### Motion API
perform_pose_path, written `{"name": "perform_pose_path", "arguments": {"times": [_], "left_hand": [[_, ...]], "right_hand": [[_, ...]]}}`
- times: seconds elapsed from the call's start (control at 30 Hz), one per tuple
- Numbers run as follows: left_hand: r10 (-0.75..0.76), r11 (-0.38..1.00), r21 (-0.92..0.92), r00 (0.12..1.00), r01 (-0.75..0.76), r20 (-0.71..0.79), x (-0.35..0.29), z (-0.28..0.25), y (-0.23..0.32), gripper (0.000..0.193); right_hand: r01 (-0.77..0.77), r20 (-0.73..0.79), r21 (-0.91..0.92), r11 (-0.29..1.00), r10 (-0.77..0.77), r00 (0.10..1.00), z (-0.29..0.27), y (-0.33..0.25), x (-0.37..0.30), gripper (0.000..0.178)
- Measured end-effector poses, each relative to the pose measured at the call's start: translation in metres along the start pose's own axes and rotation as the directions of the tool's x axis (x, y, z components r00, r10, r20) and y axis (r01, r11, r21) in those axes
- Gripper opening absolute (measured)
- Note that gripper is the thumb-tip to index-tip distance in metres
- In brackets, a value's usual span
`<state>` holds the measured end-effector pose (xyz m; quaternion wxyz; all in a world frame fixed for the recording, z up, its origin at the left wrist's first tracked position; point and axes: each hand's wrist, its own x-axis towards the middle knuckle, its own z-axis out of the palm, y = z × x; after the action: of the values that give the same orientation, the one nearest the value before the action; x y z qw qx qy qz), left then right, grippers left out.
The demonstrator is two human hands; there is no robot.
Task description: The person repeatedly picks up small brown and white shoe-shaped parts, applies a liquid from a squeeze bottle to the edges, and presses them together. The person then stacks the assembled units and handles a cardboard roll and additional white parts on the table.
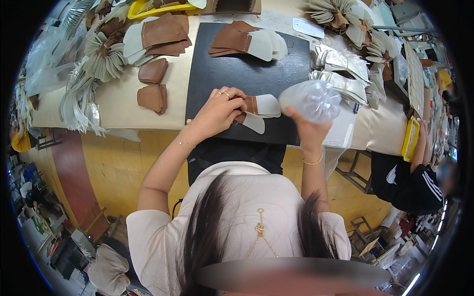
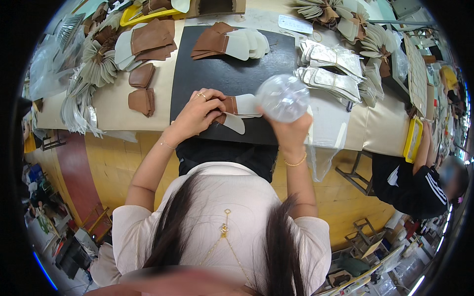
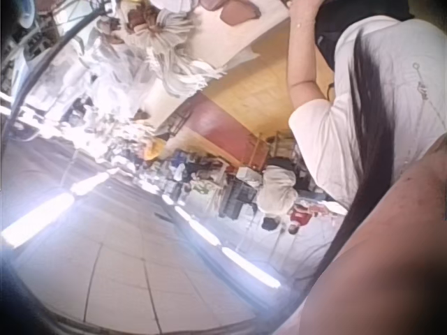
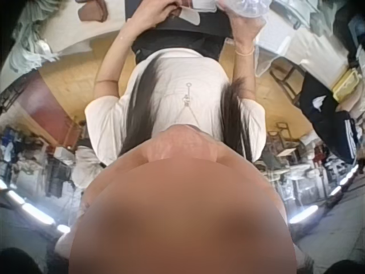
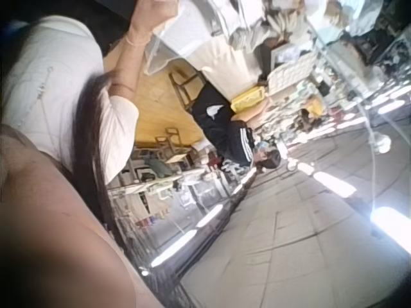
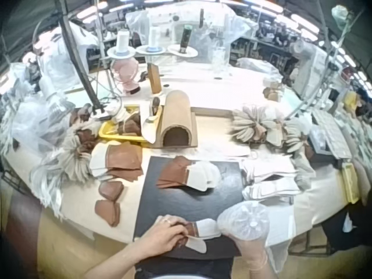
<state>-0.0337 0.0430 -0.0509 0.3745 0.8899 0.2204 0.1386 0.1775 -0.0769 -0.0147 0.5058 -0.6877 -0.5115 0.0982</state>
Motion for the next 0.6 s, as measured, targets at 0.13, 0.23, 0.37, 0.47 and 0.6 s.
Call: {"name": "perform_pose_path", "arguments": {"times": [0.13,0.23,0.37,0.47,0.6], "left_hand": [[-0.013,0.999,0.032,0.997,0.015,-0.075,-0.008,0.012,0.008,0.011],[-0.02,0.997,0.069,0.992,0.029,-0.124,-0.01,0.017,0.013,0.011],[-0.049,0.998,0.022,0.994,0.051,-0.095,-0.01,0.016,0.012,0.016],[-0.018,0.999,0.034,0.994,0.022,-0.112,-0.007,0.015,0.013,0.015],[-0.035,0.998,0.052,0.997,0.038,-0.072,-0.005,0.014,0.016,0.01]], "right_hand": [[0.024,-0.157,0.097,0.995,-0.009,0.987,0.012,-0.006,0.0,0.044],[0.182,-0.016,-0.103,0.978,-0.184,0.983,0.021,-0.009,0.0,0.045],[-0.128,-0.147,-0.104,0.986,0.112,0.983,0.009,-0.002,0.018,0.034],[-0.102,-0.144,0.137,0.985,0.121,0.982,0.018,-0.006,0.018,0.041],[0.029,0.057,0.021,0.999,-0.03,0.998,0.033,-0.01,0.016,0.05]]}}
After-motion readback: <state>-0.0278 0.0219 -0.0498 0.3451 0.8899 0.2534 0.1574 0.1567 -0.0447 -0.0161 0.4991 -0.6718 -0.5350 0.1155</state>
